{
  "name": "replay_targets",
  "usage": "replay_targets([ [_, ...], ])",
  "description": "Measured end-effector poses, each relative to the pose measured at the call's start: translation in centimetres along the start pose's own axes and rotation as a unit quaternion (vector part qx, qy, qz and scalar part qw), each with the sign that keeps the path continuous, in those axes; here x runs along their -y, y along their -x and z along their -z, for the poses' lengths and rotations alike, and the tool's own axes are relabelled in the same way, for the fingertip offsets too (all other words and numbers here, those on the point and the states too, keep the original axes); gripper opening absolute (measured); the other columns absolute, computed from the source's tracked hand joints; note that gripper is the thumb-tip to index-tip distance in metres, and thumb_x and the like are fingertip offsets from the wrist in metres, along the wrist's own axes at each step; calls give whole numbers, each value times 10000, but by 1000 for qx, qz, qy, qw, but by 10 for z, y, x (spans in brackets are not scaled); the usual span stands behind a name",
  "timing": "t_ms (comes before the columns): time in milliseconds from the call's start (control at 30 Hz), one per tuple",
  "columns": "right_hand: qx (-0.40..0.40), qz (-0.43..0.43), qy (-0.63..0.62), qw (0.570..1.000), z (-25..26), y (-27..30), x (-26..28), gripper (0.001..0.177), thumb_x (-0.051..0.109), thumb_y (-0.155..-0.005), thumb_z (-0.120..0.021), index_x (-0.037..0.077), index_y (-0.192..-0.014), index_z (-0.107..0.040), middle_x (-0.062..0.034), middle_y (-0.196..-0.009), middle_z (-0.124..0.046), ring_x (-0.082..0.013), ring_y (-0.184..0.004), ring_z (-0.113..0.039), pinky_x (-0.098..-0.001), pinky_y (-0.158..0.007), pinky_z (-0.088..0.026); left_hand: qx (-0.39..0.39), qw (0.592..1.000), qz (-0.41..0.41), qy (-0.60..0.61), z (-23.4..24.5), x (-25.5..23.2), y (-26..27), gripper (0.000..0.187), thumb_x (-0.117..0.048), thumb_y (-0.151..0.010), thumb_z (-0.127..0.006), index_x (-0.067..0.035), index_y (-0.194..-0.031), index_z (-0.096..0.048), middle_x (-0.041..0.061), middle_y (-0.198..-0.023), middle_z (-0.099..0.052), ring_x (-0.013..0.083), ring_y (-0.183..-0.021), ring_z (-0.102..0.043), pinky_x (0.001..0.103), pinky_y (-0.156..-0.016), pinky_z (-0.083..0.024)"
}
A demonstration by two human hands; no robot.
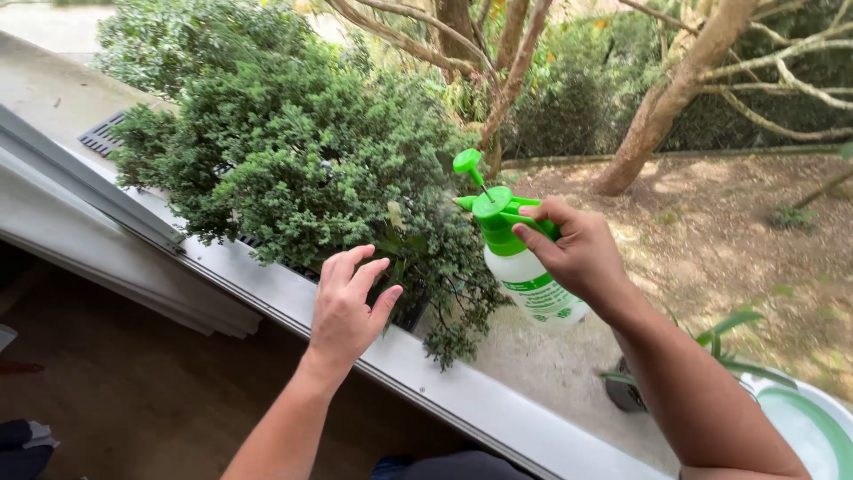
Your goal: Watering or misting plants on a balcony using a pressurized spray bottle.
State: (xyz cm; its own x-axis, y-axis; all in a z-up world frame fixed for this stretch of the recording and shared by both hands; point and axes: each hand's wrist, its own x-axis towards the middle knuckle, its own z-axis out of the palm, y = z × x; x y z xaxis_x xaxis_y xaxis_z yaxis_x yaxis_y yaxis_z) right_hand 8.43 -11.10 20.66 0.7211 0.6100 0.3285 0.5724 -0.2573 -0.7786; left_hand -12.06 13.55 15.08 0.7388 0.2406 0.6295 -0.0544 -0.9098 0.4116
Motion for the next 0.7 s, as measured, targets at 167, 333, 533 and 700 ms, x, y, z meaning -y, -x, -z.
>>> replay_targets([
  [167, 44, 17, 68, 997, 5, -28, 11, 219, 215, -911, -762, 28, -1012, -706, -106, -939, -779, -130, -738, -711, -301, -639, -542, 24, 995, -92, -39, 32, 2, -52, 390, -270, -819, -820, -51, -1120, -704, 155, -1292, -613, 370, -1232, -542, 481, -1047, -453],
  [333, 56, 16, 27, 998, -6, -61, 22, 200, 201, -914, -761, 46, -1036, -731, -68, -749, -744, -113, -634, -626, -292, -550, -497, 69, 986, -152, -28, 48, 39, -113, 399, -312, -816, -818, -50, -1096, -708, 147, -1267, -619, 365, -1263, -538, 493, -1089, -431],
  [533, -17, 51, 46, 998, -25, -117, 52, 181, 204, -974, -729, 42, -1048, -696, -42, -874, -764, -59, -729, -694, -247, -583, -551, 148, 976, -161, 10, 62, 107, -172, 455, -320, -819, -812, -36, -1153, -694, 163, -1297, -616, 372, -1261, -530, 466, -1072, -429],
  [700, -54, -5, 191, 980, -42, -160, 68, 242, 266, -934, -765, 80, -1086, -733, -108, -670, -695, -150, -546, -620, -328, -518, -455, 198, 963, -178, 33, 77, 166, -206, 480, -328, -798, -820, -42, -1161, -691, 173, -1301, -611, 389, -1269, -514, 471, -1064, -428],
])
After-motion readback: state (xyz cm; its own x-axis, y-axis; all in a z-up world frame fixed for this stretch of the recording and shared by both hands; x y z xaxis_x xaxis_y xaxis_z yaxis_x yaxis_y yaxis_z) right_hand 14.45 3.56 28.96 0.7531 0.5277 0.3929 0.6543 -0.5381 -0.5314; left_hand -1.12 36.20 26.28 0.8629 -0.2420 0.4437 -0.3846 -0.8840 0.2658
